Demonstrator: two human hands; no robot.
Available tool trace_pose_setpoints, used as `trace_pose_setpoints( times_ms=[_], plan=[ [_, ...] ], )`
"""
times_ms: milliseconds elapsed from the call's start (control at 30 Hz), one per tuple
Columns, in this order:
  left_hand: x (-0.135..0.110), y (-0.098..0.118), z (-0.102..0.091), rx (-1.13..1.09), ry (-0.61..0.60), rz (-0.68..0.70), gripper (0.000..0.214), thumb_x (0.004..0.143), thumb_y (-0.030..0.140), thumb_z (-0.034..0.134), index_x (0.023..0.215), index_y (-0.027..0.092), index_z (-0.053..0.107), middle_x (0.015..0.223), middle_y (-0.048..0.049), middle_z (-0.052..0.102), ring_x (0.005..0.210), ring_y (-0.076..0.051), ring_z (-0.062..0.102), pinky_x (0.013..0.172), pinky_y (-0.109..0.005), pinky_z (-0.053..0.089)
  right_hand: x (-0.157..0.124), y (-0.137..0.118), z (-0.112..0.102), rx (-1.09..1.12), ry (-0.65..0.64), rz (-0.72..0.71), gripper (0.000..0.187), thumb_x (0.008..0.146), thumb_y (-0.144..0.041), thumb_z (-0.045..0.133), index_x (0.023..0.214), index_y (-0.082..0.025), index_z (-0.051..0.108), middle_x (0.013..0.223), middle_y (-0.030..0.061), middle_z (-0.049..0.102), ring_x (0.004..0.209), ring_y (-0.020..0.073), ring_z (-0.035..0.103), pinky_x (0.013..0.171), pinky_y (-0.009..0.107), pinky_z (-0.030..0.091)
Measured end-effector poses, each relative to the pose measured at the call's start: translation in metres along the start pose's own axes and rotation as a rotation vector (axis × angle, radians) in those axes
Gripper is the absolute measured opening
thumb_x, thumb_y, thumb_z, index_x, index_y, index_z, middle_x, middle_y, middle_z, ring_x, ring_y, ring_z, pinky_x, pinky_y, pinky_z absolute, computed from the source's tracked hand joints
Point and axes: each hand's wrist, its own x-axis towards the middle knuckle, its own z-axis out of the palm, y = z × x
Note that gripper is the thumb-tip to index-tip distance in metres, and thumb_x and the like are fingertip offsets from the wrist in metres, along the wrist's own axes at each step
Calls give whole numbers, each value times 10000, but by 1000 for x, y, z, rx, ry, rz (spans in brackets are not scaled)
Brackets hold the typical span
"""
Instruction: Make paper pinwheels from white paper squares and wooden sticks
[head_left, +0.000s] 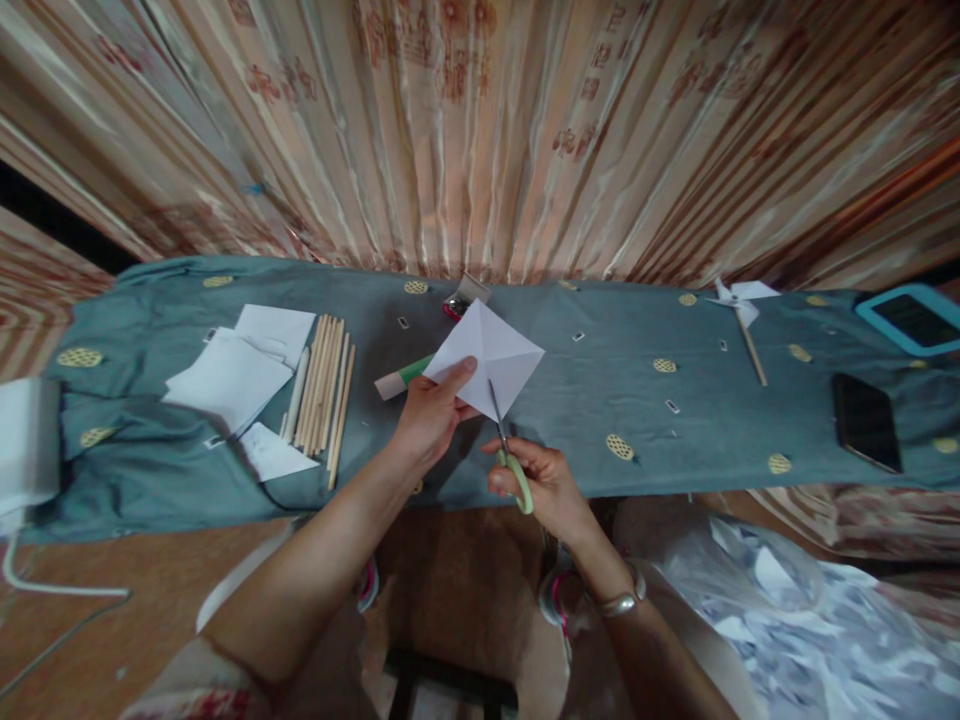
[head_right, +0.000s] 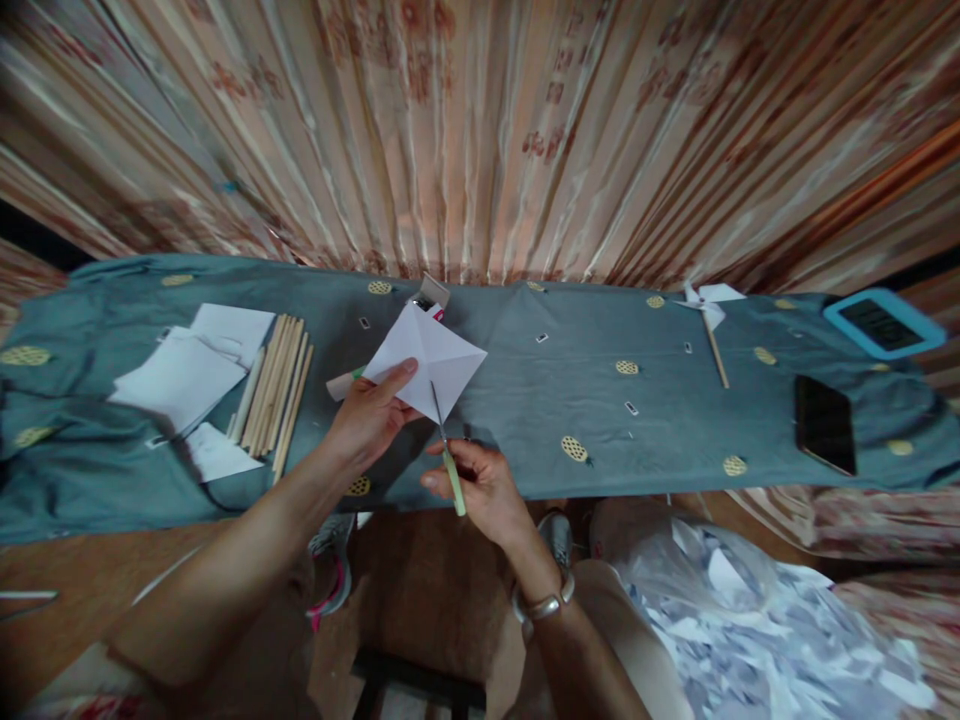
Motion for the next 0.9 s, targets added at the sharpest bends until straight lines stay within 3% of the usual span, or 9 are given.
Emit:
trace_pose_setpoints(
  times_ms=[600,900],
  plan=[
    [-2,-3,2,-4,6,-45,164,666,195,782,779,137,679,705,-10,727,594,-143,666,673,-300,569,1,-3,1,2,40,-10,373,573,-452,844,820,-200,721,542,-45,594,491,89,508,467,214,426],
    [-2,-4,2,8,-4,-25,219,640,219,799,799,139,671,707,-15,724,604,-153,664,624,-286,549,2,-3,2,11,41,2,340,575,-416,847,800,-200,711,535,-51,585,486,87,509,474,212,431]
  ],
)
